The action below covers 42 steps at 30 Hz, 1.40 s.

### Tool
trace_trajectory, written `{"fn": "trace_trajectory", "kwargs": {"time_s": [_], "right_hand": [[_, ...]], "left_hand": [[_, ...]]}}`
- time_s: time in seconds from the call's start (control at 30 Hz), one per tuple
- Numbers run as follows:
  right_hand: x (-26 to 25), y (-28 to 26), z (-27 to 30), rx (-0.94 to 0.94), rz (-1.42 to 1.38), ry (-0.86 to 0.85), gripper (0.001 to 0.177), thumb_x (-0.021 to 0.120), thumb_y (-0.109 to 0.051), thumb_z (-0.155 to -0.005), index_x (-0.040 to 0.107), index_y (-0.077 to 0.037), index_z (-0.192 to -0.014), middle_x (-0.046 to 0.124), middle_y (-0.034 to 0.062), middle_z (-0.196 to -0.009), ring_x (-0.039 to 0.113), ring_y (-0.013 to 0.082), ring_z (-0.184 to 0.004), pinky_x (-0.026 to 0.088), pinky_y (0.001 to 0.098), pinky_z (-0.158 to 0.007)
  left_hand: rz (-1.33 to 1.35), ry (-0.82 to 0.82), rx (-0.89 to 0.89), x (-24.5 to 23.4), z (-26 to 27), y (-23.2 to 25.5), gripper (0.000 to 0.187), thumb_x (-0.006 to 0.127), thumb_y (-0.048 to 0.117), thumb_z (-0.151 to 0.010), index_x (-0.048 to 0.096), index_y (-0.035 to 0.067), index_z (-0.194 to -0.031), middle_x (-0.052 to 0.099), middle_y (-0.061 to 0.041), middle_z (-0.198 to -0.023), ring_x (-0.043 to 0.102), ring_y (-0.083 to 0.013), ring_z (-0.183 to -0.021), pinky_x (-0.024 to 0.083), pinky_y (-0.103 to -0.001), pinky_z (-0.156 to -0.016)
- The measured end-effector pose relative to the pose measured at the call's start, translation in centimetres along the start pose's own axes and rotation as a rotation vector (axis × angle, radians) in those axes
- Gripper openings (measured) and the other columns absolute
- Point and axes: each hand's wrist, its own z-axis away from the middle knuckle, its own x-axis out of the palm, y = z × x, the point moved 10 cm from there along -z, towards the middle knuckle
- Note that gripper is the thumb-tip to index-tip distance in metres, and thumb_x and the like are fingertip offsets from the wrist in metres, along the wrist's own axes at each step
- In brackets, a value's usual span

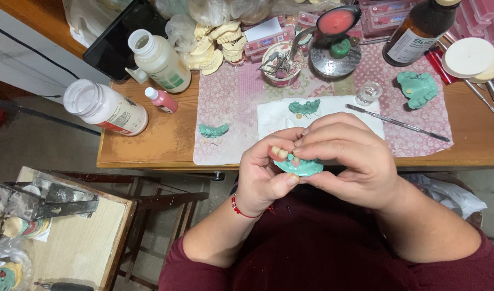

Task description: Applying pink material to a dental prosthetic to simulate gum tissue using a brush and a metal tool

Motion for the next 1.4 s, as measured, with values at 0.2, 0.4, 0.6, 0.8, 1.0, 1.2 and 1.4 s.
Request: {"fn": "trace_trajectory", "kwargs": {"time_s": [0.2,0.4,0.6,0.8,1.0,1.2,1.4], "right_hand": [[0.1,0.0,0.0,0.006,0.023,-0.003,0.025,0.078,-0.022,-0.09,0.072,-0.005,-0.108,0.073,0.0097,-0.105,0.069,0.0298,-0.1,0.054,0.0412,-0.094],[0.0,0.0,0.1,0.006,0.028,-0.006,0.028,0.078,-0.023,-0.09,0.071,-0.005,-0.111,0.072,0.0108,-0.107,0.07,0.0307,-0.101,0.054,0.0424,-0.095],[-2.1,0.3,0.7,0.007,0.145,-0.04,0.06,0.088,-0.034,-0.081,0.065,0.001,-0.124,0.071,0.0164,-0.118,0.069,0.0355,-0.109,0.053,0.0473,-0.103],[-11.1,9.0,8.7,0.578,0.966,-0.235,0.013,0.076,-0.027,-0.098,0.08,-0.022,-0.109,0.079,0.0008,-0.098,0.074,0.0251,-0.095,0.052,0.0363,-0.08],[-8.5,9.2,10.3,0.366,1.206,-0.367,0.026,0.064,-0.018,-0.094,0.068,-0.022,-0.119,0.069,0.0005,-0.089,0.068,0.0274,-0.086,0.053,0.0406,-0.063],[-10.4,8.6,9.8,0.47,1.16,-0.389,0.037,0.07,-0.023,-0.092,0.069,-0.021,-0.129,0.072,-0.0021,-0.114,0.074,0.0231,-0.098,0.06,0.0408,-0.062],[-14.5,8.7,9.1,0.526,0.189,0.397,0.01,0.06,0.002,-0.116,0.059,0.012,-0.117,0.062,0.0233,-0.113,0.075,0.0317,-0.098,0.059,0.0309,-0.083]], "left_hand": [[0.014,0.007,-0.011,-0.1,0.1,-0.1,0.04,0.082,0.025,-0.087,0.066,0.009,-0.12,0.06,-0.022,-0.141,0.06,-0.0289,-0.134,0.047,-0.042,-0.116],[-0.002,-0.001,0.016,0.1,-0.1,0.3,0.038,0.081,0.025,-0.089,0.066,0.008,-0.119,0.061,-0.021,-0.14,0.06,-0.0307,-0.135,0.046,-0.045,-0.119],[0.009,-0.037,0.045,1.0,-0.5,1.6,0.032,0.079,0.027,-0.095,0.067,0.01,-0.119,0.061,-0.021,-0.142,0.066,-0.0265,-0.122,0.05,-0.043,-0.115],[0.0,-0.021,0.098,-0.1,-1.0,2.7,0.032,0.079,0.026,-0.097,0.065,0.006,-0.119,0.059,-0.025,-0.14,0.065,-0.0384,-0.125,0.056,-0.058,-0.114],[-0.07,-0.021,0.11,0.1,-2.4,1.9,0.031,0.077,0.024,-0.096,0.063,0.006,-0.117,0.058,-0.029,-0.139,0.059,-0.0345,-0.13,0.056,-0.058,-0.115],[-0.127,-0.042,0.111,0.5,-3.3,1.7,0.028,0.075,0.02,-0.095,0.064,0.009,-0.117,0.059,-0.025,-0.14,0.068,-0.0385,-0.121,0.056,-0.053,-0.113],[-0.286,-0.03,0.161,0.7,-4.7,2.2,0.029,0.074,0.024,-0.092,0.064,0.011,-0.116,0.062,-0.024,-0.138,0.066,-0.03,-0.123,0.056,-0.043,-0.111]]}}
